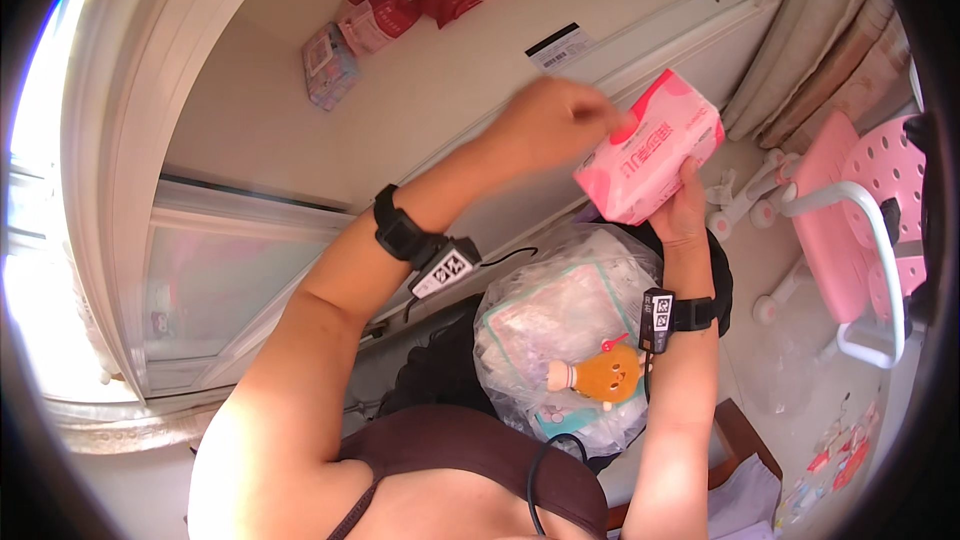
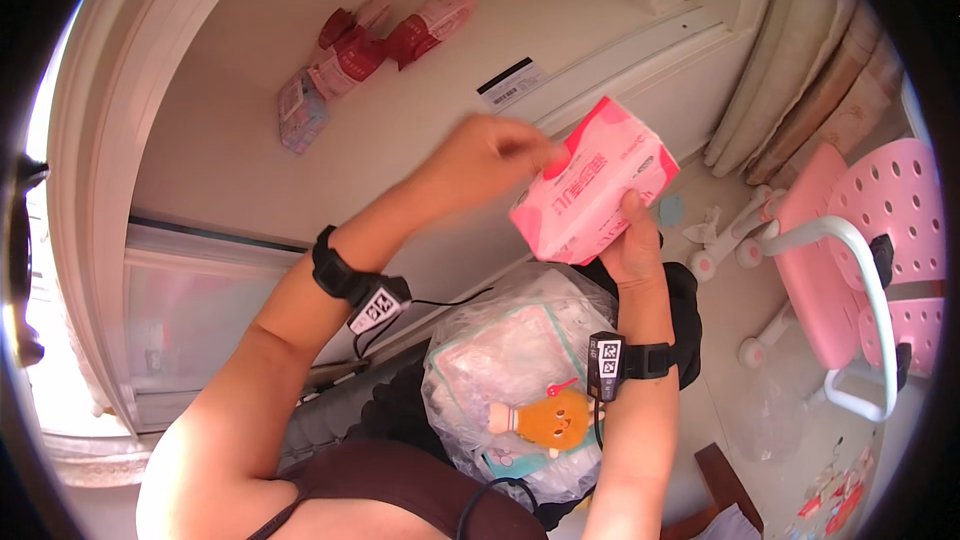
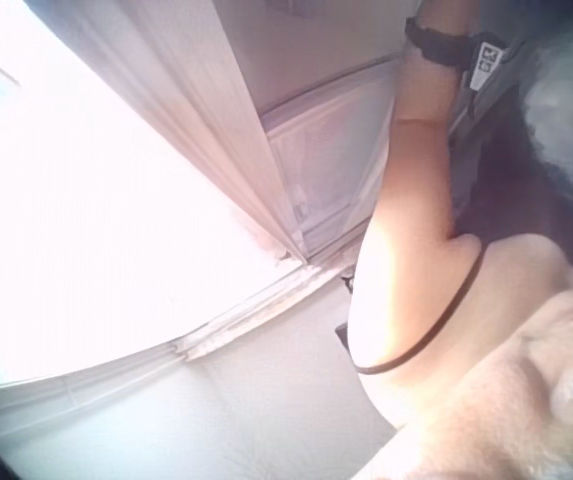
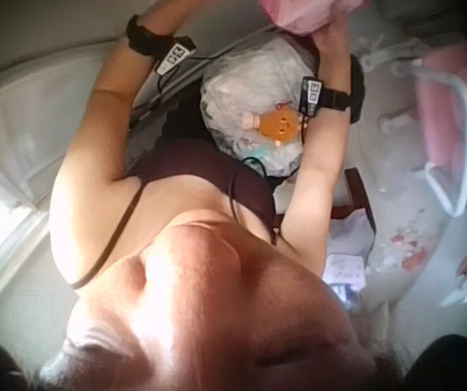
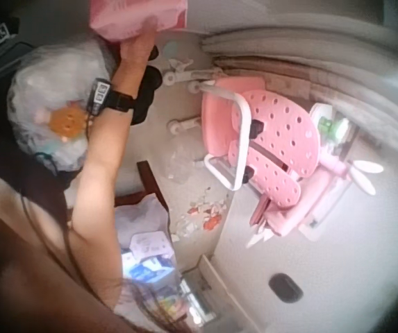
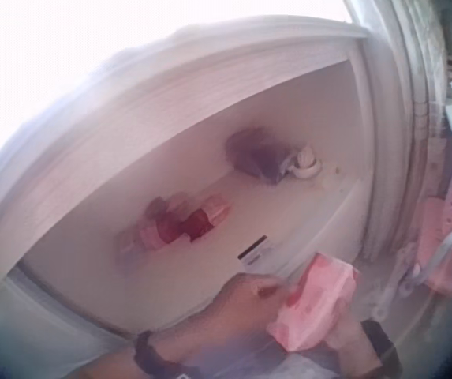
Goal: The person organizes various items in a room by picking up a plastic bag, books, a stuffed toy, and boxes, then placing them on a shelf. The person also handles a plastic bag and a small card during the process.
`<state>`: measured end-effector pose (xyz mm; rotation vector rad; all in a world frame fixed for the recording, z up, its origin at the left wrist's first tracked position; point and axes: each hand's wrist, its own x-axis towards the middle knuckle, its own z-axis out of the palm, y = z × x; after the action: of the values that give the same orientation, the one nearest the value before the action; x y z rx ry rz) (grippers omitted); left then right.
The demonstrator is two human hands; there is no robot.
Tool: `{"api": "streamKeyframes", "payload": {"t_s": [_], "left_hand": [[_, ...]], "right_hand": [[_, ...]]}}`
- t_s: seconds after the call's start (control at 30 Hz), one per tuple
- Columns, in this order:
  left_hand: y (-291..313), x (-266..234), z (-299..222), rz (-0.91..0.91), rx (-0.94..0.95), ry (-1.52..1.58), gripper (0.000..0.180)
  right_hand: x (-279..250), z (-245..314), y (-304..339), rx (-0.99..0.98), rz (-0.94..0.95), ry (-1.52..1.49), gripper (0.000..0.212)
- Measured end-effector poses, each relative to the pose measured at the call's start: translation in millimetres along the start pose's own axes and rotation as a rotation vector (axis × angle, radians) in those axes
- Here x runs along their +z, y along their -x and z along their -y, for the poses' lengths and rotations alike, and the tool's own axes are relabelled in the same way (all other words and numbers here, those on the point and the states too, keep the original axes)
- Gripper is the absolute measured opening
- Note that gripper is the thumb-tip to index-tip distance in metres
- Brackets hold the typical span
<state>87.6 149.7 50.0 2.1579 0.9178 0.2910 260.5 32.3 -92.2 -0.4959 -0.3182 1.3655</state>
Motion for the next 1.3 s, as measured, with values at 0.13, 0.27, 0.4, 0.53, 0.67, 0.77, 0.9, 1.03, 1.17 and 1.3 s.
{"api": "streamKeyframes", "payload": {"t_s": [0.13,0.27,0.4,0.53,0.67,0.77,0.9,1.03,1.17,1.3], "left_hand": [[-33.3,-66.9,59.7,-0.596,0.062,-0.179,0.028],[-51.0,-148.1,145.6,-1.066,0.185,-1.029,0.044],[-24.2,-214.7,197.6,-0.759,-0.113,-1.262,0.057],[-9.4,-251.8,228.0,-0.38,-0.29,-0.766,0.063],[-18.4,-268.5,229.8,-0.512,-0.691,-0.317,0.069],[-44.2,-282.4,207.0,-0.841,-0.625,-0.136,0.076],[-101.2,-275.2,173.8,-0.616,-0.386,0.408,0.079],[-159.0,-241.2,155.6,-0.484,-0.096,0.586,0.08],[-169.5,-222.0,150.3,-0.625,-0.294,0.201,0.109],[-144.3,-211.7,165.0,0.129,-0.186,-0.67,0.113]], "right_hand": [[-2.0,5.2,-8.9,-0.129,-0.05,-0.126,0.053],[5.9,12.5,-13.6,-0.184,-0.194,-0.106,0.051],[12.2,16.0,-11.3,-0.191,-0.185,-0.141,0.046],[12.9,16.1,-13.6,-0.219,-0.18,-0.133,0.046],[15.7,14.1,-15.4,-0.202,-0.221,-0.153,0.045],[19.1,12.9,-15.1,-0.21,-0.274,-0.136,0.045],[20.8,13.0,-14.0,-0.182,-0.294,-0.13,0.042],[17.3,12.5,-15.4,-0.2,-0.267,-0.118,0.043],[13.7,9.4,-15.7,-0.156,-0.294,-0.075,0.043],[14.9,5.4,-17.1,-0.098,-0.26,-0.047,0.042]]}}
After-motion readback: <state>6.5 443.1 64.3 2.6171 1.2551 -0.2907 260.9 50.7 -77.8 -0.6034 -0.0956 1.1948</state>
